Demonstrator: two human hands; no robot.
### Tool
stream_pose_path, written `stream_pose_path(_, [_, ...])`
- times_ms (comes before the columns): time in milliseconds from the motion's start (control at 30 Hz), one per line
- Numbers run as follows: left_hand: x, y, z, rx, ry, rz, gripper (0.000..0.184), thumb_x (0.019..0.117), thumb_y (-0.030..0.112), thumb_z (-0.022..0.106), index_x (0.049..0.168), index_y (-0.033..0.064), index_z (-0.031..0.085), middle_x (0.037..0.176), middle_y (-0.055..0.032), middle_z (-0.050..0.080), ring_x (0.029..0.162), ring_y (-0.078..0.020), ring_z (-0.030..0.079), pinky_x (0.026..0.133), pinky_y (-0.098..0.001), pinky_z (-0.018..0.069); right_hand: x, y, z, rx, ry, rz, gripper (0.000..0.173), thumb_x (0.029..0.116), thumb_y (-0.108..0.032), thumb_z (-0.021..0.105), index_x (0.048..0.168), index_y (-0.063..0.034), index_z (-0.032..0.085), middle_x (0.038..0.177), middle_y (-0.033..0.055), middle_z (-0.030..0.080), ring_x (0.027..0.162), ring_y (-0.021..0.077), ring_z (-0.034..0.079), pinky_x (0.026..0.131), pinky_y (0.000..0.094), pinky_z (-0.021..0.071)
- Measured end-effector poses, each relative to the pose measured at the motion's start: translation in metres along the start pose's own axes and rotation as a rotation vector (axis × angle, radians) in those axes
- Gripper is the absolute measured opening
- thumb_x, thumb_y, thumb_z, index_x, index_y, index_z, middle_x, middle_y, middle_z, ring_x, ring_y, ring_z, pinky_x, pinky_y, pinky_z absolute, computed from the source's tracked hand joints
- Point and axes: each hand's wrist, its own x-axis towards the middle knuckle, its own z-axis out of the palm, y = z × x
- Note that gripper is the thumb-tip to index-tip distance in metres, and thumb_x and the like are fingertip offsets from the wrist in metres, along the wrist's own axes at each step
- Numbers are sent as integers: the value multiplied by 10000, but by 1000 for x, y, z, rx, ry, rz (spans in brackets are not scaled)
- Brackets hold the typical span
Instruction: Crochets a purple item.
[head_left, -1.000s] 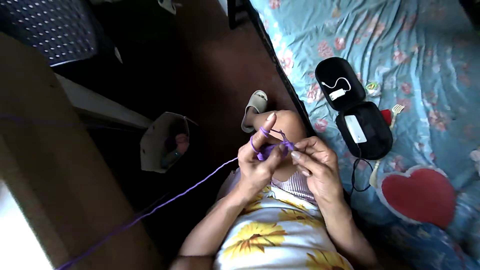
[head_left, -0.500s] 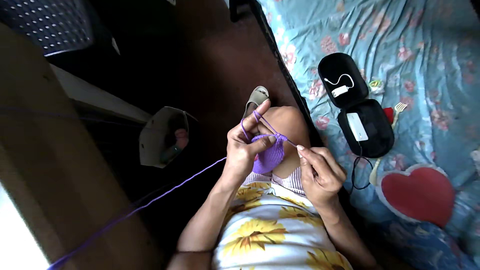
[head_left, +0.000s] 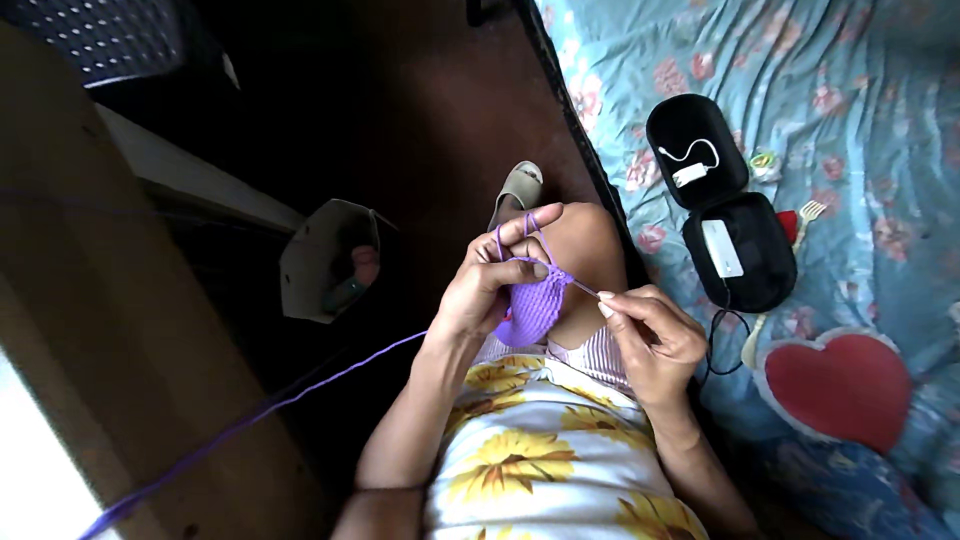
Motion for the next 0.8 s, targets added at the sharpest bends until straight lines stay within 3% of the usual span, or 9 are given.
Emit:
stream_pose_path(300, [-2,1,4,151,21,-8,626,856,-38,579,1473,35,501,852,-28,711,667,-58,653,608,-200,562,2,2,-2,6,-11,34,64,889,8,697,908,30,754,814,35,681,736,-23,616,660,98,520])
stream_pose_path(433, [-3,2,11,298,84,-2,741,845,-120,620,1539,65,434,855,-53,731,669,-73,675,619,-204,579,0,3,-2,1,-12,49,62,889,12,703,914,26,758,818,32,678,742,-18,618,670,105,526])
stream_pose_path(567, [-5,1,16,386,120,97,772,848,-140,655,1552,79,424,815,-42,733,633,-67,666,596,-190,572,1,0,-5,259,-45,291,135,880,26,692,973,-30,772,879,-23,724,744,-4,650,679,155,569])
stream_pose_path(667, [-4,-4,19,418,108,180,794,838,-141,669,1558,59,402,792,-44,719,617,-72,647,597,-201,563,4,-2,-4,458,-56,470,159,880,30,684,966,-74,769,860,-29,735,632,-13,580,570,152,484])
stream_pose_path(800, [-5,-17,29,630,121,359,722,835,-105,675,1511,-6,440,853,-2,729,678,-41,654,623,-198,562,7,-11,4,213,-32,250,132,892,32,679,986,-22,754,903,-25,723,799,-10,667,739,156,586])
